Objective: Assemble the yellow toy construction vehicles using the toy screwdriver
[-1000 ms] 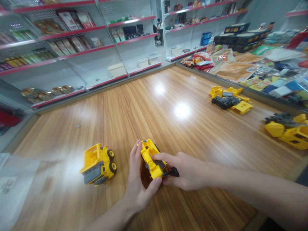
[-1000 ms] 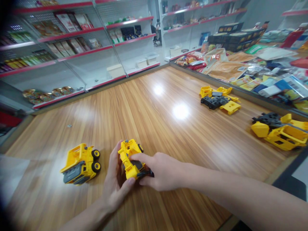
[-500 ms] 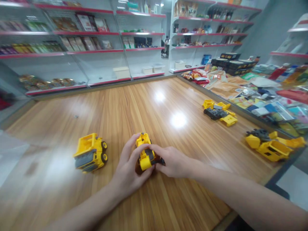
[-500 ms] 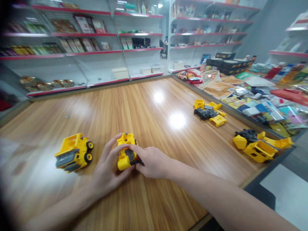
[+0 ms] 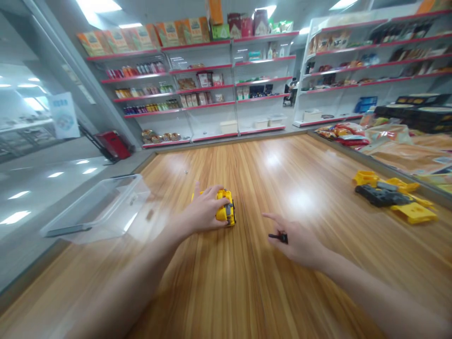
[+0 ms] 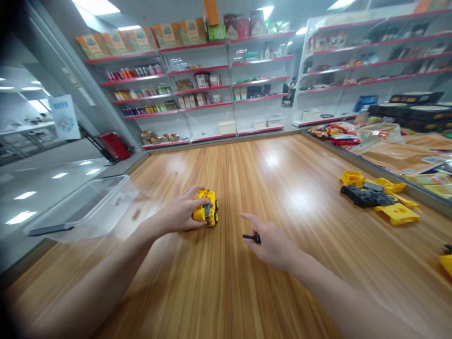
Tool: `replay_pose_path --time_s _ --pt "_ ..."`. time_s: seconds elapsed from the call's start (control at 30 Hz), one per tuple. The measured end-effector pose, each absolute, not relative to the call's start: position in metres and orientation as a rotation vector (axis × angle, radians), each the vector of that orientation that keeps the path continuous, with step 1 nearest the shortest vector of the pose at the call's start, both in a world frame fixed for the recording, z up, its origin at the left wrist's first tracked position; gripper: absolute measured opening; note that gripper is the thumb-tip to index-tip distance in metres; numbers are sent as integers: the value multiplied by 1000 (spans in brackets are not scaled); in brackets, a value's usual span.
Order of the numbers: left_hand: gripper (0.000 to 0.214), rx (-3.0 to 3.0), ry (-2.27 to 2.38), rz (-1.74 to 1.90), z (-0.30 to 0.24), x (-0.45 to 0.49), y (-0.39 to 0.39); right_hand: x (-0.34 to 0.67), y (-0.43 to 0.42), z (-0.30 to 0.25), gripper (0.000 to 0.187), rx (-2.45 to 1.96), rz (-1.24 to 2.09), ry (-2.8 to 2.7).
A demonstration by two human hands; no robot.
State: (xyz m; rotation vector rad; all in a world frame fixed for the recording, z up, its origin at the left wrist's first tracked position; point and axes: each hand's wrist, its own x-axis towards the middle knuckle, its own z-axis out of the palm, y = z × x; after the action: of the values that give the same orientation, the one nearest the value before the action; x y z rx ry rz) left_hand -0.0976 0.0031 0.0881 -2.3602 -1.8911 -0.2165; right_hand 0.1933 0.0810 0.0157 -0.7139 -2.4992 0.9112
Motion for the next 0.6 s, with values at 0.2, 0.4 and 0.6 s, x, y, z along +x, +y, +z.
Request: replay_pose_path --time_s 0.2,0.4,0.6 --pt "39 -2341 -1923 -176 91 -110 0 192 77 16 49 -732 863 -2527" --pt "53 -2394 -1923 -135 93 -114 -4 192 78 15 46 -739 867 -2549" --pt "92 -2361 -1881 -149 100 -95 -20 192 78 17 42 -745 864 -2498"
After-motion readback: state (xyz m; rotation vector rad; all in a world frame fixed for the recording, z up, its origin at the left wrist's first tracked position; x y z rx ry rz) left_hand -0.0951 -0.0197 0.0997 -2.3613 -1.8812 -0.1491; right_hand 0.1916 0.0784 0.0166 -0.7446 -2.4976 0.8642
